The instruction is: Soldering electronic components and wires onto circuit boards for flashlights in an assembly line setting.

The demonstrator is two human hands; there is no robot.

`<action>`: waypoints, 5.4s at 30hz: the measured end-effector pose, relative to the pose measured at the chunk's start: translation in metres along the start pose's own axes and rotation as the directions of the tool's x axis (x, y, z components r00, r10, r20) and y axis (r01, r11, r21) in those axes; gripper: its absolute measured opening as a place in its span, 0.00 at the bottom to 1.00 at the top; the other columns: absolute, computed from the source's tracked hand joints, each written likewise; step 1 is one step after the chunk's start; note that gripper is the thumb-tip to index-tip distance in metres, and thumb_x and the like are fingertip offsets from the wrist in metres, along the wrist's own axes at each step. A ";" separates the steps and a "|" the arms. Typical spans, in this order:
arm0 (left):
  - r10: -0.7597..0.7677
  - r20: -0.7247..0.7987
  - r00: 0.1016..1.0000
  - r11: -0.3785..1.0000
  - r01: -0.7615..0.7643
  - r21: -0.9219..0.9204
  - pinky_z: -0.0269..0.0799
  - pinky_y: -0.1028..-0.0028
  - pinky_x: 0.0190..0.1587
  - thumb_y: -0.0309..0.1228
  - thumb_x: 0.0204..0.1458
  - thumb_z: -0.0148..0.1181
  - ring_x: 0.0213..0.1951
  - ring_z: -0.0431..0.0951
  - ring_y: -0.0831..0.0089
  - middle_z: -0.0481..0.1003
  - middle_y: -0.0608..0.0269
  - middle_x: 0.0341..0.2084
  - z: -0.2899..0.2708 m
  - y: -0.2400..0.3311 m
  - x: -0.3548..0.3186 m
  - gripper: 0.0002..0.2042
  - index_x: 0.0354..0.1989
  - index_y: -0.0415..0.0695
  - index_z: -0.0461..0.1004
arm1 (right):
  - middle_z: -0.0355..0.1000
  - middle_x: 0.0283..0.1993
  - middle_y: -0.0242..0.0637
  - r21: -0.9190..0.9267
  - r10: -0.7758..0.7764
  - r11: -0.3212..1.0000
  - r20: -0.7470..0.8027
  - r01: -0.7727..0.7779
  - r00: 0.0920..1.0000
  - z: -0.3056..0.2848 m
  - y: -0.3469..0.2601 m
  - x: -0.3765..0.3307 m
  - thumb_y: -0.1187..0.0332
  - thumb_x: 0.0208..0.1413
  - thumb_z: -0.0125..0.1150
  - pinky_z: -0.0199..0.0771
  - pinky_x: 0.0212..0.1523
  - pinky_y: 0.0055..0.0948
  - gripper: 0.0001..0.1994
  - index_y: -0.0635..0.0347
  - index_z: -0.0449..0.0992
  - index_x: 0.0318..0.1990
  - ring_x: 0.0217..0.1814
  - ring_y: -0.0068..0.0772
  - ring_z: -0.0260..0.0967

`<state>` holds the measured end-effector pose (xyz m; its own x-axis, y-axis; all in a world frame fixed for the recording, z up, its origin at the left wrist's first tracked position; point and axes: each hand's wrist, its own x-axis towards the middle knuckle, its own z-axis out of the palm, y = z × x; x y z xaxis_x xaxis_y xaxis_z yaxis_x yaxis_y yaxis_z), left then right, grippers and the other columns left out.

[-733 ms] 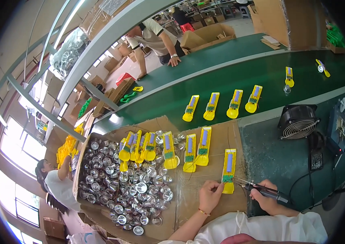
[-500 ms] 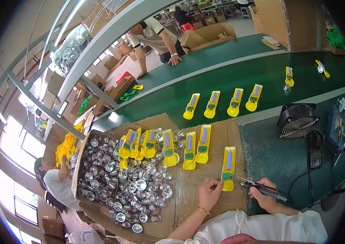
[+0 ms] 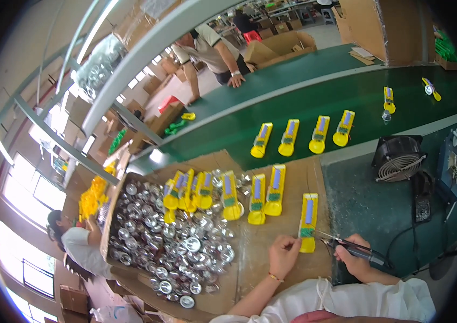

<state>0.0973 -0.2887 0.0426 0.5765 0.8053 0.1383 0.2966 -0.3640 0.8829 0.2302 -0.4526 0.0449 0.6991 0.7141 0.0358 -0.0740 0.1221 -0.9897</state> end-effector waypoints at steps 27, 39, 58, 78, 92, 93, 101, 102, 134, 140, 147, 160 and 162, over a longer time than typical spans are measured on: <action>-0.014 0.013 1.000 1.000 0.015 -0.014 0.62 0.82 0.23 0.23 0.44 0.61 0.21 0.66 0.81 0.70 0.63 0.22 0.001 0.001 0.005 0.05 0.22 0.35 0.72 | 0.74 0.22 0.36 -0.107 0.043 0.994 0.045 -0.038 0.998 -0.005 -0.007 0.007 0.69 0.47 0.61 0.70 0.26 0.22 0.09 0.63 0.69 0.30 0.24 0.21 0.72; -0.038 0.013 0.999 0.999 0.039 -0.015 0.61 0.82 0.26 0.23 0.44 0.61 0.23 0.65 0.82 0.69 0.64 0.22 0.001 0.003 0.008 0.06 0.20 0.35 0.71 | 0.73 0.21 0.35 -0.133 -0.004 0.991 0.024 0.007 1.000 -0.004 -0.006 0.008 0.70 0.46 0.61 0.70 0.25 0.22 0.08 0.63 0.68 0.28 0.24 0.21 0.72; -0.037 -0.003 0.999 0.998 0.037 -0.053 0.62 0.81 0.22 0.22 0.44 0.60 0.21 0.67 0.79 0.69 0.61 0.22 0.002 0.009 0.011 0.04 0.22 0.34 0.72 | 0.73 0.24 0.35 -0.017 0.138 0.990 -0.014 -0.138 0.990 0.003 -0.014 0.011 0.73 0.48 0.59 0.68 0.23 0.18 0.07 0.64 0.67 0.30 0.22 0.16 0.68; -0.079 0.027 0.997 0.997 0.079 -0.020 0.65 0.81 0.23 0.23 0.45 0.60 0.22 0.69 0.78 0.70 0.60 0.24 0.001 0.014 0.012 0.05 0.22 0.34 0.73 | 0.71 0.25 0.39 -0.054 0.132 0.990 0.061 -0.129 0.989 0.010 -0.010 0.015 0.73 0.50 0.57 0.69 0.23 0.19 0.06 0.65 0.66 0.31 0.22 0.20 0.67; -0.073 0.033 0.997 0.997 0.074 -0.025 0.64 0.81 0.23 0.23 0.46 0.60 0.22 0.68 0.79 0.68 0.61 0.24 0.001 0.012 0.012 0.06 0.22 0.34 0.72 | 0.73 0.25 0.36 -0.029 0.124 0.992 0.015 -0.124 0.992 0.007 -0.016 0.011 0.70 0.50 0.59 0.70 0.25 0.18 0.09 0.64 0.67 0.32 0.24 0.17 0.69; -0.071 0.033 0.997 0.997 0.072 -0.024 0.64 0.81 0.23 0.23 0.46 0.60 0.22 0.68 0.79 0.68 0.61 0.24 0.001 0.012 0.012 0.06 0.22 0.34 0.72 | 0.73 0.24 0.34 -0.032 0.115 0.993 0.016 -0.115 0.993 0.008 -0.014 0.011 0.69 0.50 0.60 0.68 0.24 0.18 0.09 0.64 0.68 0.31 0.24 0.16 0.68; -0.077 0.028 0.997 0.996 0.078 -0.034 0.64 0.81 0.22 0.23 0.46 0.60 0.22 0.67 0.80 0.68 0.62 0.24 0.003 0.009 0.011 0.06 0.22 0.34 0.72 | 0.72 0.25 0.39 -0.095 0.090 0.992 0.082 -0.082 0.993 0.007 -0.009 0.014 0.74 0.50 0.57 0.71 0.25 0.19 0.06 0.65 0.66 0.30 0.24 0.19 0.69; -0.076 0.027 0.997 0.996 0.077 -0.033 0.64 0.81 0.22 0.23 0.46 0.60 0.22 0.67 0.80 0.68 0.62 0.24 0.003 0.008 0.011 0.06 0.22 0.34 0.72 | 0.72 0.25 0.39 -0.092 0.076 0.993 0.076 -0.068 0.994 0.007 -0.009 0.014 0.74 0.50 0.57 0.71 0.24 0.19 0.06 0.65 0.67 0.30 0.24 0.19 0.69; -0.243 0.128 0.962 0.969 0.235 0.076 0.68 0.80 0.24 0.26 0.45 0.59 0.21 0.73 0.81 0.75 0.61 0.20 -0.008 0.015 0.019 0.06 0.24 0.35 0.75 | 0.66 0.32 0.35 -0.617 -0.491 0.784 -0.545 0.072 0.680 -0.149 -0.007 -0.051 0.72 0.54 0.53 0.63 0.34 0.18 0.10 0.65 0.65 0.42 0.31 0.20 0.62; -0.213 0.273 0.938 0.964 0.156 0.215 0.68 0.77 0.22 0.30 0.45 0.58 0.17 0.74 0.79 0.75 0.60 0.15 -0.007 0.031 0.061 0.08 0.26 0.36 0.76 | 0.67 0.25 0.32 -0.435 -0.315 0.882 -0.265 0.179 0.911 -0.078 -0.011 -0.018 0.73 0.47 0.61 0.63 0.25 0.19 0.09 0.63 0.70 0.36 0.24 0.18 0.62; 0.127 0.091 0.988 0.862 -0.155 0.483 0.70 0.77 0.25 0.29 0.42 0.58 0.20 0.75 0.78 0.76 0.60 0.17 -0.033 0.047 0.240 0.08 0.24 0.34 0.77 | 0.68 0.23 0.37 -0.405 -0.301 0.892 -0.201 0.201 0.932 -0.064 0.003 0.001 0.75 0.44 0.62 0.63 0.22 0.22 0.10 0.64 0.70 0.34 0.20 0.27 0.65; -0.038 0.042 0.998 0.374 -0.024 0.927 0.65 0.64 0.50 0.38 0.41 0.59 0.49 0.68 0.55 0.68 0.50 0.46 -0.029 -0.019 0.398 0.24 0.50 0.49 0.68 | 0.69 0.22 0.37 -0.385 -0.333 0.891 -0.198 0.239 0.922 -0.076 0.026 0.002 0.73 0.41 0.65 0.64 0.20 0.22 0.13 0.63 0.69 0.34 0.19 0.29 0.67; 0.237 0.168 0.957 0.606 -0.281 0.745 0.61 0.63 0.54 0.40 0.41 0.61 0.55 0.61 0.53 0.60 0.49 0.52 -0.002 0.015 0.386 0.30 0.55 0.52 0.61 | 0.69 0.22 0.38 -0.372 -0.325 0.895 -0.169 0.245 0.931 -0.078 0.033 0.000 0.72 0.41 0.65 0.65 0.20 0.23 0.14 0.62 0.68 0.35 0.19 0.30 0.68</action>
<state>0.3228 0.0172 0.1103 0.7498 0.6056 0.2665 0.5847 -0.7950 0.1617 0.2837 -0.5022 0.0014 0.7944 0.5087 0.3319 0.3700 0.0279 -0.9286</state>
